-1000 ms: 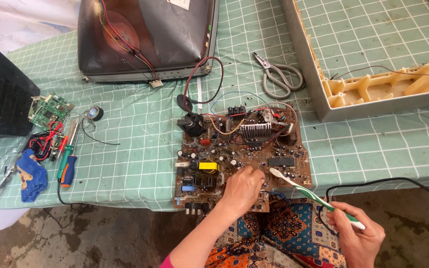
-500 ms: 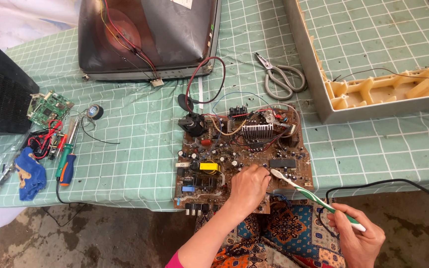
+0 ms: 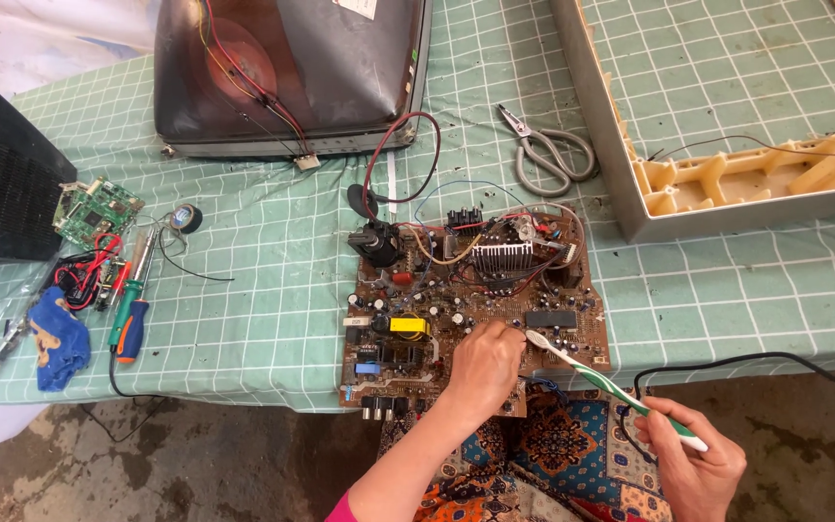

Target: The person cleans a circuit board using a toothbrush and then wipes it with a blue cloth. They also use a multimeter to test the board.

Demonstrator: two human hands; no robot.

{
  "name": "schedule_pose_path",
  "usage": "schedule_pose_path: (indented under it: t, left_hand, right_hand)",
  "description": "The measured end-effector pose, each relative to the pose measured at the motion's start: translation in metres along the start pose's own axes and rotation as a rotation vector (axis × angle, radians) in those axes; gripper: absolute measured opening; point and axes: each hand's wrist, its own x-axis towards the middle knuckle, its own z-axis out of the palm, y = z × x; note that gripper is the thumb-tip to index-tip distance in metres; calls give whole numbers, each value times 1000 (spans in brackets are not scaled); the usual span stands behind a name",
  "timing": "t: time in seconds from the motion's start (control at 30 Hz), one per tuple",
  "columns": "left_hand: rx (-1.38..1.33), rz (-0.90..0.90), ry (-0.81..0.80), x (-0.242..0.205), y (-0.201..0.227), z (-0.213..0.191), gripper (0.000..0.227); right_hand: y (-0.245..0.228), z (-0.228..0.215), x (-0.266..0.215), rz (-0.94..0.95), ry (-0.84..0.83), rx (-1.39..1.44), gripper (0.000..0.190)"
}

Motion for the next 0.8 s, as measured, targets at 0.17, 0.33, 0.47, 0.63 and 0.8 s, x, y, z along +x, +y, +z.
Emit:
schedule_pose_path:
  t: [0.17, 0.33, 0.47, 0.63, 0.8]
  left_hand:
    - [-10, -13, 28, -9, -3, 7, 13]
    - [47, -9, 43, -11, -7, 12, 13]
    - [-133, 54, 124, -30, -1, 12, 29]
    - [-925, -151, -245, -69, 22, -17, 69]
    - [-1342, -230, 10, -98, 20, -12, 28]
  right_hand:
    - [-3, 0, 0, 18, -8, -6, 16]
    - [-7, 1, -1, -8, 1, -20, 15]
    - [-19, -5, -2, -35, -2, -43, 16]
    - [-24, 26, -27, -419, -110, 18, 19]
    - [-16, 79, -55, -728, -214, -100, 12]
